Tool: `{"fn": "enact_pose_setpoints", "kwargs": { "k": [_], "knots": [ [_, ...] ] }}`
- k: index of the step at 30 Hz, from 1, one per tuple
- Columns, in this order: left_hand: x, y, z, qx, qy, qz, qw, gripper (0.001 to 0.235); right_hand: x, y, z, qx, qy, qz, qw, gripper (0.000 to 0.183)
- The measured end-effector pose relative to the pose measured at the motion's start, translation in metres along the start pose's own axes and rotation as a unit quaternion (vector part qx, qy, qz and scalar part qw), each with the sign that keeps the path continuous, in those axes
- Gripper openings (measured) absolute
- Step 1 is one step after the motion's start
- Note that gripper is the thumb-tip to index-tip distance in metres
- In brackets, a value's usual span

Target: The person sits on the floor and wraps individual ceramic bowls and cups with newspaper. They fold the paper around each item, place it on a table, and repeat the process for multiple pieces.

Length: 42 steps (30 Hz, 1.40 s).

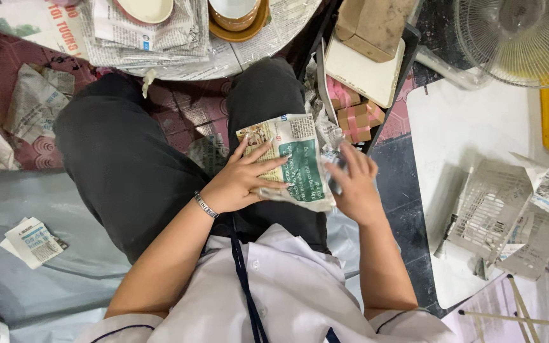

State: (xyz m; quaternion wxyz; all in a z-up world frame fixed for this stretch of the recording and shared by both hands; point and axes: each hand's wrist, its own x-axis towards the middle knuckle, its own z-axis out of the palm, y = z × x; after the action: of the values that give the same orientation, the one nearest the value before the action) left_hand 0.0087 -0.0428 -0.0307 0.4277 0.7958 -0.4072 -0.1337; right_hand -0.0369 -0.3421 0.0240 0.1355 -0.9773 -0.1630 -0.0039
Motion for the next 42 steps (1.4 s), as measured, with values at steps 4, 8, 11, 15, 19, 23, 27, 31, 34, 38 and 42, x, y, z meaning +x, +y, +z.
{"fn": "enact_pose_setpoints", "kwargs": {
  "k": [4,8,11,15,19,23,27,31,34,38,42],
  "knots": [
    [-0.007,-0.011,0.011,-0.079,0.039,-0.022,0.996,0.024,0.013,-0.004,-0.002,0.105,0.029,-0.109,0.988,0.044],
    [-0.009,-0.018,0.030,-0.165,0.125,-0.067,0.976,0.034,0.013,0.001,0.021,0.213,0.022,-0.034,0.976,0.025],
    [-0.009,-0.018,0.042,-0.208,0.274,-0.157,0.926,0.025,0.015,-0.009,0.052,0.281,0.046,0.125,0.950,0.020],
    [0.000,-0.006,0.049,-0.152,0.363,-0.291,0.872,0.022,0.037,-0.027,0.068,0.415,0.065,0.277,0.864,0.019],
    [0.008,-0.002,0.044,-0.134,0.394,-0.336,0.845,0.035,0.059,-0.041,0.072,0.318,0.047,0.361,0.876,0.025],
    [0.010,-0.008,0.039,-0.095,0.349,-0.450,0.817,0.059,0.062,-0.048,0.078,0.209,0.138,0.306,0.919,0.044],
    [0.001,-0.013,0.029,-0.094,0.159,-0.492,0.851,0.062,0.063,-0.041,0.081,0.211,0.162,0.256,0.929,0.057],
    [-0.003,-0.015,0.017,-0.143,0.144,-0.408,0.890,0.050,0.074,-0.041,0.071,0.175,0.130,0.236,0.947,0.062],
    [-0.010,-0.013,0.006,-0.194,0.254,-0.291,0.902,0.034,0.096,-0.048,0.055,0.160,0.115,0.201,0.960,0.064],
    [-0.025,-0.038,-0.038,-0.213,0.363,-0.280,0.863,0.020,0.141,-0.058,0.040,0.159,0.218,0.070,0.960,0.048],
    [-0.038,-0.108,-0.108,-0.424,0.552,-0.158,0.700,0.020,0.204,-0.091,0.045,0.161,0.211,-0.063,0.962,0.042]
  ]
}}
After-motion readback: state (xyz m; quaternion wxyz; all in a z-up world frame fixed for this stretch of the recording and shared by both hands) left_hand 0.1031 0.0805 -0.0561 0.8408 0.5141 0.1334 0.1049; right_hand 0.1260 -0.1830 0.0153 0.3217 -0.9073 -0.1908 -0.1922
